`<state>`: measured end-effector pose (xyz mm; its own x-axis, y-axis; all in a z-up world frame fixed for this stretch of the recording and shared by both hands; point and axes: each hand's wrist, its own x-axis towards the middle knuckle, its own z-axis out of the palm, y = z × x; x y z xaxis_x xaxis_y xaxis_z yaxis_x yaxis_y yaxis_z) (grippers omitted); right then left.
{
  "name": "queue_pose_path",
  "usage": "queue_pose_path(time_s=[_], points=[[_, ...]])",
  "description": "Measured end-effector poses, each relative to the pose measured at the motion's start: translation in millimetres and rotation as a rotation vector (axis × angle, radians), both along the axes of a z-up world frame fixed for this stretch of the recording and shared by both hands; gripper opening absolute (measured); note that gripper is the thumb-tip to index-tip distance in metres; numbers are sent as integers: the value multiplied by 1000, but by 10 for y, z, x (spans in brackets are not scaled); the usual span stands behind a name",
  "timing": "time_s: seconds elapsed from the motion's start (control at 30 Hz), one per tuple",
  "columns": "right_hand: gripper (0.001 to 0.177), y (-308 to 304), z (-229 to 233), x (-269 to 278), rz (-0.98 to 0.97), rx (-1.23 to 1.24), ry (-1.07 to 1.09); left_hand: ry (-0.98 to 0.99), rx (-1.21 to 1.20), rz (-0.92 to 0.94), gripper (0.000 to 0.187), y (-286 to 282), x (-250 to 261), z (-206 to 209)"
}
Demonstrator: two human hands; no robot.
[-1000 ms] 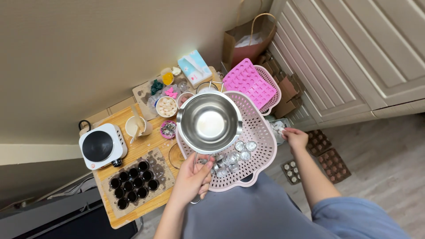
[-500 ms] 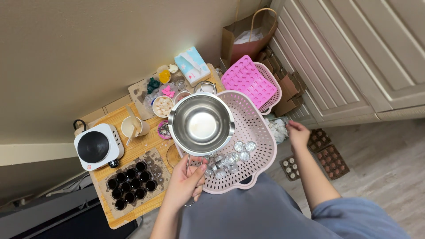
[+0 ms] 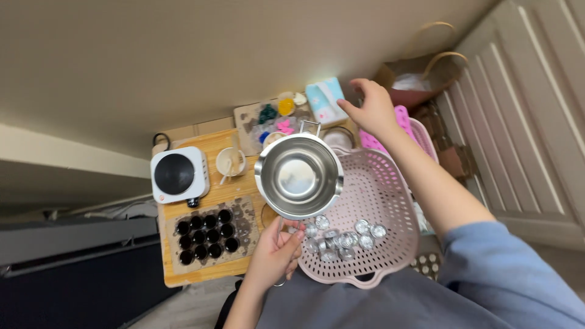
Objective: Cleaning a wax melting pot, organizing containers, and heating wax chunks on a hot plate.
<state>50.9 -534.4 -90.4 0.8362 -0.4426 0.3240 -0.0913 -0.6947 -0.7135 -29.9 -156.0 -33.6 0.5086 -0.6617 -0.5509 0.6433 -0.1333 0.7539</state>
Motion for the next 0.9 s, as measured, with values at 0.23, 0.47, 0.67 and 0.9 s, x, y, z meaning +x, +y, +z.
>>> queue_pose_path(time_s=[0.23,0.47,0.67,0.9], points=[[67,-223,-821,819,-39,-377,541,-32,46,63,13,101,-58,86],[28,-137,-267,744,-78,-435,296,5,48,102,13,145,-8,127],[27,-152,2,707,24,-561,87,-51,5,115,14,170,18,84],[25,-168,381,631,-2,-481,-211,-2,-1,143,15,229,-8,60]])
